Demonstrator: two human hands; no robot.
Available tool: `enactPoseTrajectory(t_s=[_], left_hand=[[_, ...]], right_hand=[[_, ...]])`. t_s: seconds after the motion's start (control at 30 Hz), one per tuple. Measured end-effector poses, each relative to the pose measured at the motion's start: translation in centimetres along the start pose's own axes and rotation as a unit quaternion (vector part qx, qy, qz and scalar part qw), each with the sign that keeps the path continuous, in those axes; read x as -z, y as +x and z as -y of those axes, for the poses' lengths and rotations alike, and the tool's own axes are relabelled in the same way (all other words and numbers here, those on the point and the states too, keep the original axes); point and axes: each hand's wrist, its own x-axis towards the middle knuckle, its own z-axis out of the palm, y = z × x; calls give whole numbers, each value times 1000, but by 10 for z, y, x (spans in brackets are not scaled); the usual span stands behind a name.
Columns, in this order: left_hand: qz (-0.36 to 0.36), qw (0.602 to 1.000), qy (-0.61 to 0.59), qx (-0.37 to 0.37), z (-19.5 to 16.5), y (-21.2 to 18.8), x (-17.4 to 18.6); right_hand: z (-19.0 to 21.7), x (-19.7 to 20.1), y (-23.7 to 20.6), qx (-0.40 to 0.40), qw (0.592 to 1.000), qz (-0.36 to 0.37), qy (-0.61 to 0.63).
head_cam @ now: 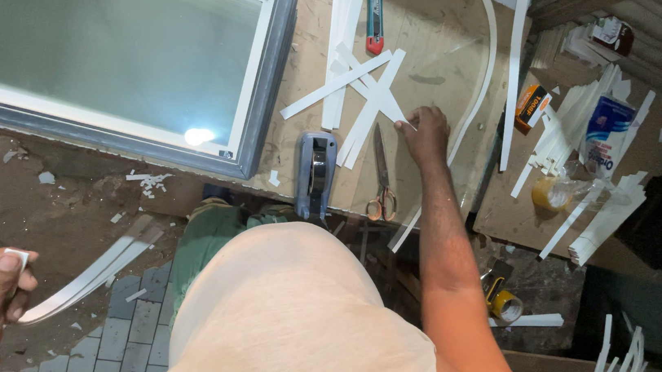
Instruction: The person measures and cuts white plastic strips to fit the edges of a glass display case, then secures the strips with black tape. The person uses shears to trim the strips and applies tape to hold them in place along the frame.
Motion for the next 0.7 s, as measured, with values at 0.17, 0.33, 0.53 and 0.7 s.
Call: enactPoseTrajectory(t_s=[0.17, 0.33, 0.53, 0.7], left_hand=[[6, 1000, -28, 10, 4, 8, 4], [23, 999, -38, 19, -3, 18, 4], [50, 998, -42, 21, -24, 36, -2], [96, 994, -48, 17, -33, 61, 0]], right_hand=[[2, -5, -1, -90, 988, 48, 119], [6, -6, 2, -108, 978, 85, 155], [59, -9, 25, -260, 961, 93, 22], [109, -27, 44, -308, 948, 19, -72]])
